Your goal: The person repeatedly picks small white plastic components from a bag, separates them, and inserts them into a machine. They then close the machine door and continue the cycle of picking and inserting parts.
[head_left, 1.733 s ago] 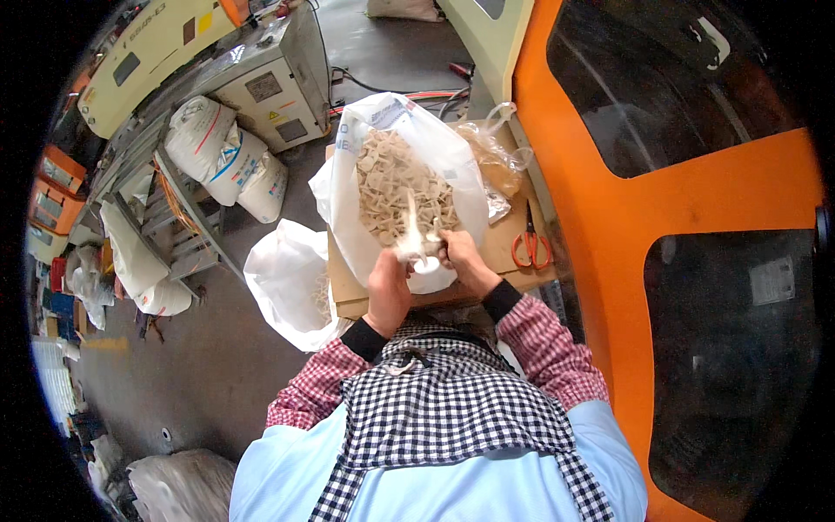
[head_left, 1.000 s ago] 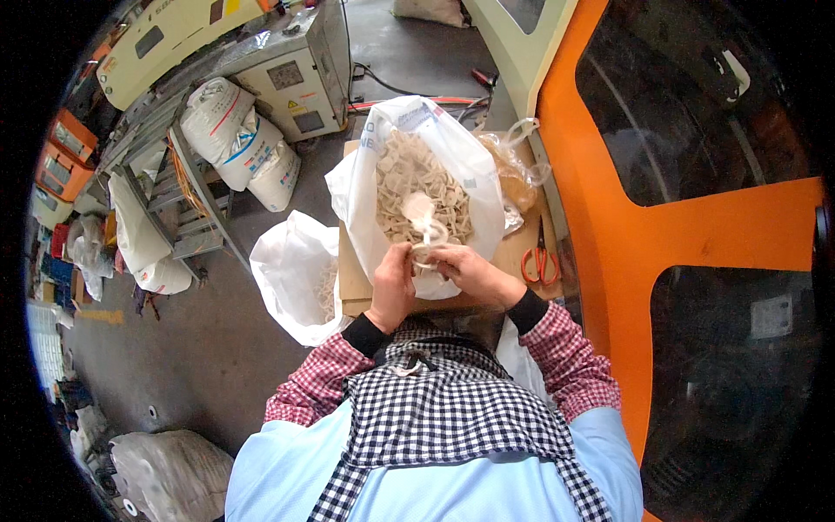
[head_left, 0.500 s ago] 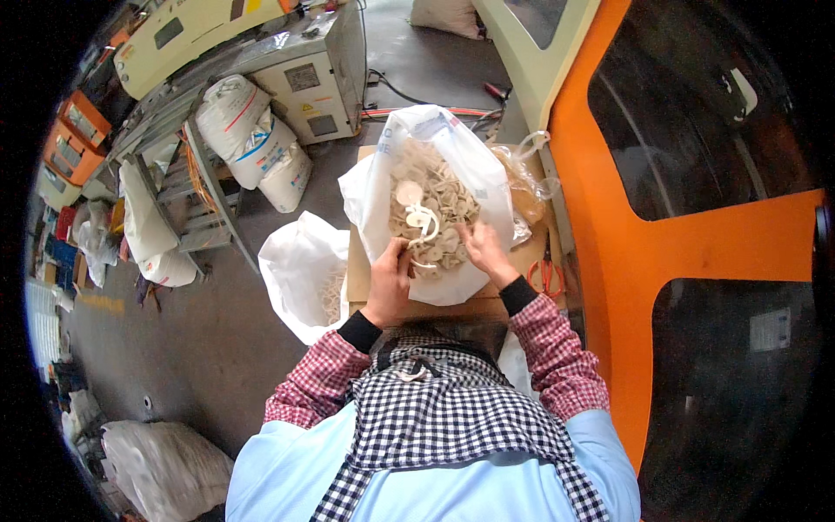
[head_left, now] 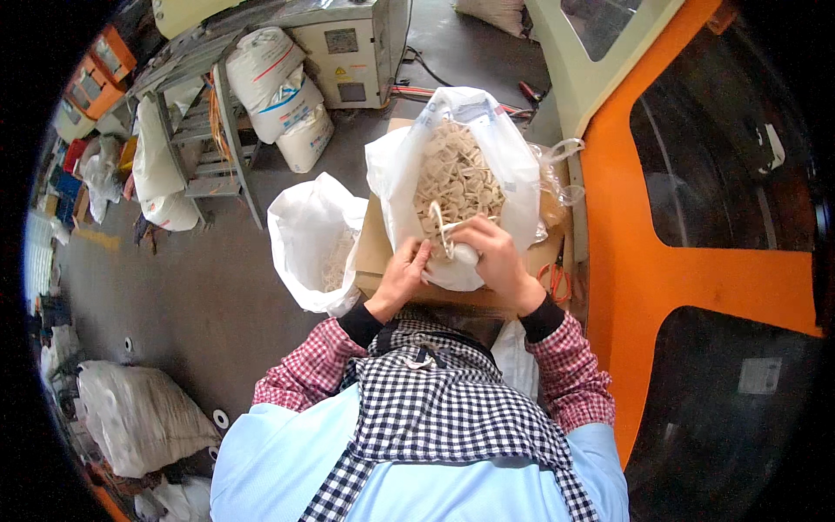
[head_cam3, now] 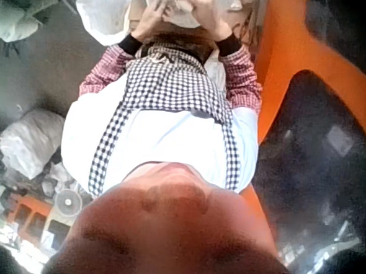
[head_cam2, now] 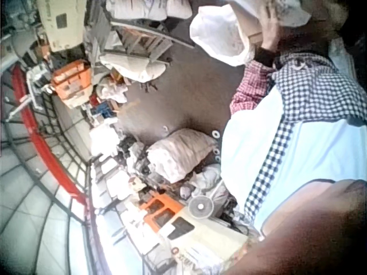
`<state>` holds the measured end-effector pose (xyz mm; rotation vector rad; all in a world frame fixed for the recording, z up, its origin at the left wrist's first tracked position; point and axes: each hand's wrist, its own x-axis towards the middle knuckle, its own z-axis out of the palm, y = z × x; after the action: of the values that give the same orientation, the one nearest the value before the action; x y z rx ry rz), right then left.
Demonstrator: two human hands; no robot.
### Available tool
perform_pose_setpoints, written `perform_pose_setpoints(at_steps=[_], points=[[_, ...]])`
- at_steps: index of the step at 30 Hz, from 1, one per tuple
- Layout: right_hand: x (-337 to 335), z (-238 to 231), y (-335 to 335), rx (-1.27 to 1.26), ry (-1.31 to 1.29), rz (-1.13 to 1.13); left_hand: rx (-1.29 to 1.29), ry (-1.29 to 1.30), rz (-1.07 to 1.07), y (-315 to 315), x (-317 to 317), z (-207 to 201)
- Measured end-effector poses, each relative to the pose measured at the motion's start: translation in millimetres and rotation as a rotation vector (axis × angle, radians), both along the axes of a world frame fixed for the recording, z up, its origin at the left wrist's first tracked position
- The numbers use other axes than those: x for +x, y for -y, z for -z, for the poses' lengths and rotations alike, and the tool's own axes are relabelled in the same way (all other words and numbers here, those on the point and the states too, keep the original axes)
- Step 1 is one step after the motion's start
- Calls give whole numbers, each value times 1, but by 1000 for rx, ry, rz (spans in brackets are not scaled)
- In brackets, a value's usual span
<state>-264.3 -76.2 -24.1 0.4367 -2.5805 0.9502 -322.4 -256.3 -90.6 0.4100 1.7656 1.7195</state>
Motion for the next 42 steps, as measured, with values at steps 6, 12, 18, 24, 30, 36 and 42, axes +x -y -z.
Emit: perform_pose_setpoints(at_steps=[6,12,18,24,30,36,42], points=[[17,-2,21,380,-189,-193,292,474,10,12,11,-27],[15,20,13,-343,424,119,46,-984,-259,9,8,-22],[19,-2,22,-192,35,70,236,220,-159,4,2,-27],[22,28,13,-155,43,2,255,-47,-160,1,17,-28],[22,4,31,-1062,772,144,172,-496,-339,0,26,-25],[33,-4,47,-178,153,9,454,736,-128,9,15,-24],[32,-1,30,73,-13,-137,501,877,35,19,11,-26]])
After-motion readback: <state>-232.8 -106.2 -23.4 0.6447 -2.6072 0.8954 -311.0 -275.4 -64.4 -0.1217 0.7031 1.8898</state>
